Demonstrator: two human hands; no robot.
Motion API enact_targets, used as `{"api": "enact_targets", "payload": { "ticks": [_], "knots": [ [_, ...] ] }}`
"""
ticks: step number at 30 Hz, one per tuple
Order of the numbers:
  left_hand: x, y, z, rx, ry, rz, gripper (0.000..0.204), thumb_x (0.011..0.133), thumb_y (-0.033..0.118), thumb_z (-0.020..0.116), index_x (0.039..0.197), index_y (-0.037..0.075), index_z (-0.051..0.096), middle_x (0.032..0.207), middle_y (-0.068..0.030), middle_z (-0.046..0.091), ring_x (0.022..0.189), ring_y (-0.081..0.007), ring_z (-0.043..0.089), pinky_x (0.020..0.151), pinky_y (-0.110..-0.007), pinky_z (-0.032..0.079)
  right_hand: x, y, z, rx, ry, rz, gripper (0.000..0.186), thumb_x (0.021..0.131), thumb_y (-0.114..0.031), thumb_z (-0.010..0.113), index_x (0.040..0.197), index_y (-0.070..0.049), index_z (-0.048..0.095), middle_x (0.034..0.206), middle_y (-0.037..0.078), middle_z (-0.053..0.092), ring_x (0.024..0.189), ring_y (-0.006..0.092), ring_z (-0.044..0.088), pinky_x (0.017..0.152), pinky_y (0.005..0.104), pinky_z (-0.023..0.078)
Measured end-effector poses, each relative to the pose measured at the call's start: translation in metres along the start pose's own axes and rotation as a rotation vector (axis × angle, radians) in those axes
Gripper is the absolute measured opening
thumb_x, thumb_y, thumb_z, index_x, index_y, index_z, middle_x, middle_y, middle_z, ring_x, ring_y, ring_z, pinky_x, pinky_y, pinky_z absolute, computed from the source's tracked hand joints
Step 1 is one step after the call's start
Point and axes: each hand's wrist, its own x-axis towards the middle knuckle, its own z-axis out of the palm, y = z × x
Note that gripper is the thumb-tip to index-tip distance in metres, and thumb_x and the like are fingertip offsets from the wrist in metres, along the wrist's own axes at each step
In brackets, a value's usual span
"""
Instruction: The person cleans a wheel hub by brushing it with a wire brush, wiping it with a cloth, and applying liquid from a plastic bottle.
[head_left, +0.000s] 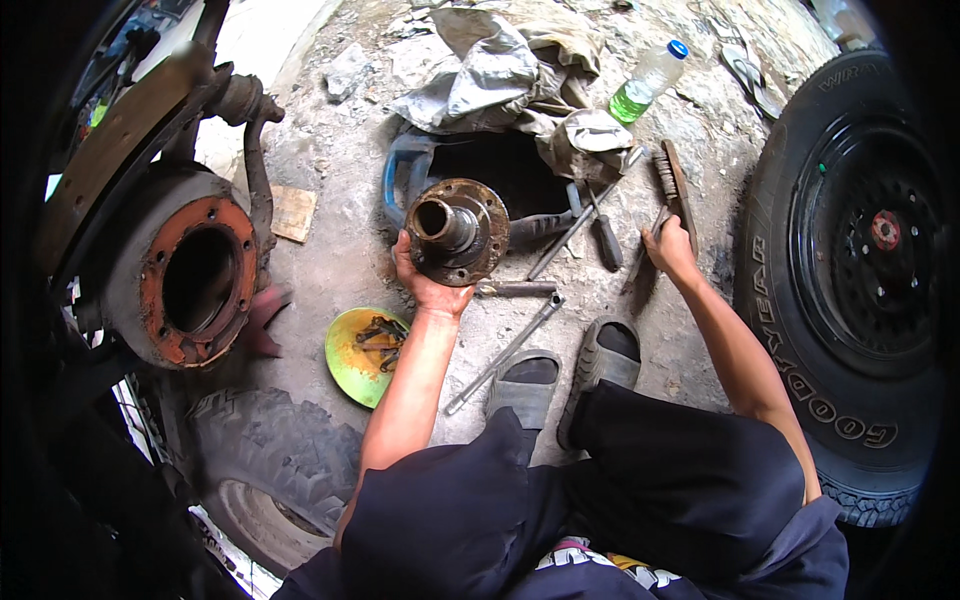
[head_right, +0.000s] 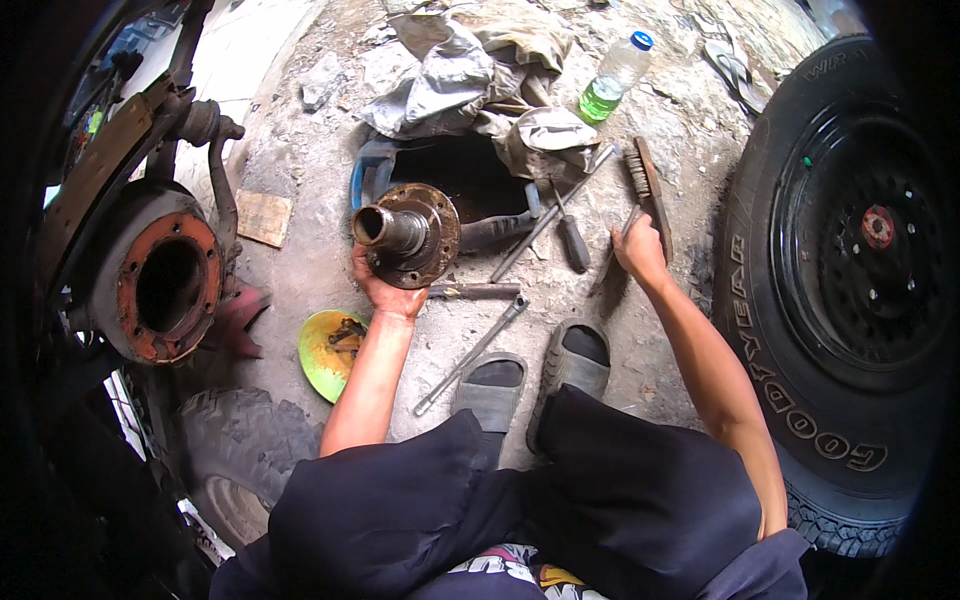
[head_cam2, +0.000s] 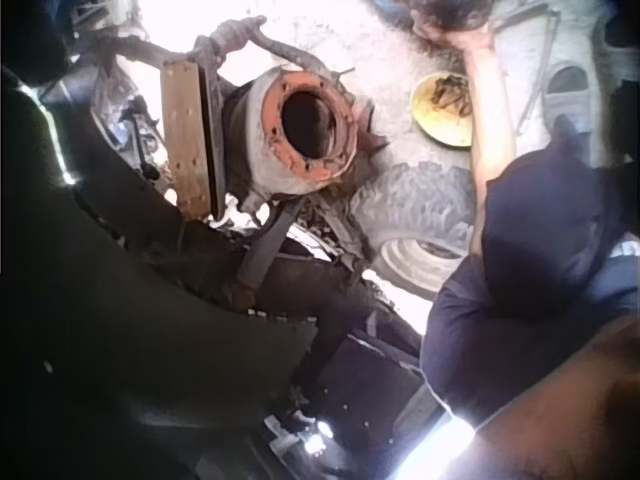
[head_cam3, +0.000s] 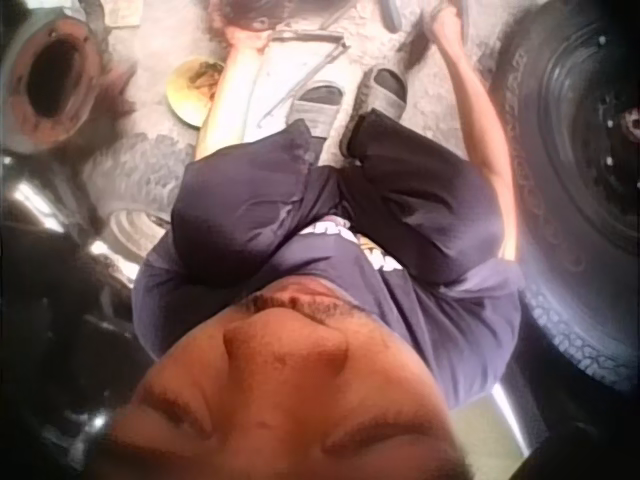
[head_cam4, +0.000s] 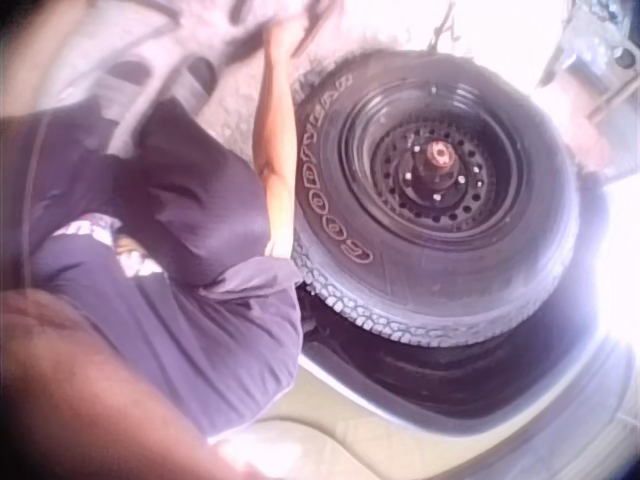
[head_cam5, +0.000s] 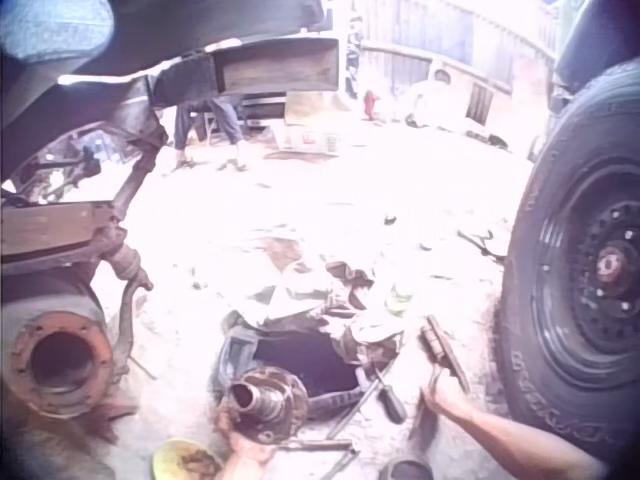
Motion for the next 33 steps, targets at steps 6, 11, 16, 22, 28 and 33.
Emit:
{"api": "enact_targets", "payload": {
  "ticks": [6,11,16,22,28,33],
  "knots": [
    [0.004,0.001,0.005,0.02,0.049,0.063,0.055,0.092,0.048,0.05,0.127,0.008,0.062,0.129,-0.0126,0.065,0.117,-0.0306,0.064,0.104,-0.051,0.051,0.012,-0.002,-0.008,0.123,-0.247,0.107,0.037,0.088,-0.03,0.068,0.083,0.006,0.064,0.076,0.023,0.068,0.074,0.0338,0.07,0.066,0.0425,0.054],
    [0.002,0.013,-0.006,0.033,-0.07,0.058,0.06,0.092,0.052,0.051,0.131,0.008,0.06,0.133,-0.0145,0.062,0.121,-0.0321,0.061,0.106,-0.053,0.049,0.023,-0.025,-0.061,0.6,-0.603,0.022,0.023,0.096,-0.026,0.062,0.085,-0.006,0.059,0.069,0.0,0.057,0.053,0.0089,0.051,0.048,0.0268,0.041],
    [0.002,0.01,-0.01,0.039,0.072,0.055,0.061,0.092,0.053,0.051,0.127,0.005,0.061,0.124,-0.0156,0.065,0.114,-0.0324,0.064,0.099,-0.051,0.054,0.041,-0.056,-0.132,0.82,-0.87,-0.212,0.025,0.102,-0.022,0.055,0.08,-0.01,0.054,0.064,-0.001,0.054,0.054,0.0093,0.052,0.05,0.0253,0.04],
    [0.001,0.008,-0.005,0.035,0.052,0.05,0.061,0.092,0.053,0.051,0.129,0.005,0.06,0.127,-0.0167,0.064,0.115,-0.0335,0.064,0.1,-0.052,0.053,0.008,-0.13,-0.158,1.026,-0.639,-0.375,0.027,0.103,-0.021,0.051,0.104,0.0,0.068,0.074,0.007,0.066,0.062,0.0127,0.062,0.057,0.0264,0.049],
    [0.003,0.01,0.005,-0.013,-0.111,0.036,0.054,0.096,0.045,0.049,0.131,0.005,0.06,0.131,-0.0168,0.064,0.12,-0.0343,0.062,0.106,-0.055,0.048,-0.058,-0.184,-0.108,0.748,-0.264,-0.891,0.023,0.096,-0.003,0.057,0.114,0.007,0.069,0.09,0.015,0.074,0.076,0.0204,0.071,0.071,0.0334,0.058],
    [0.0,0.01,0.006,0.03,-0.045,0.048,0.06,0.093,0.049,0.05,0.134,0.006,0.058,0.133,-0.0169,0.062,0.12,-0.035,0.062,0.106,-0.055,0.048,-0.077,-0.192,-0.088,0.531,-0.11,-1.105,0.036,0.086,0.004,0.062,0.123,0.007,0.059,0.082,0.017,0.061,0.068,0.0333,0.064,0.06,0.0403,0.053]
  ]
}}
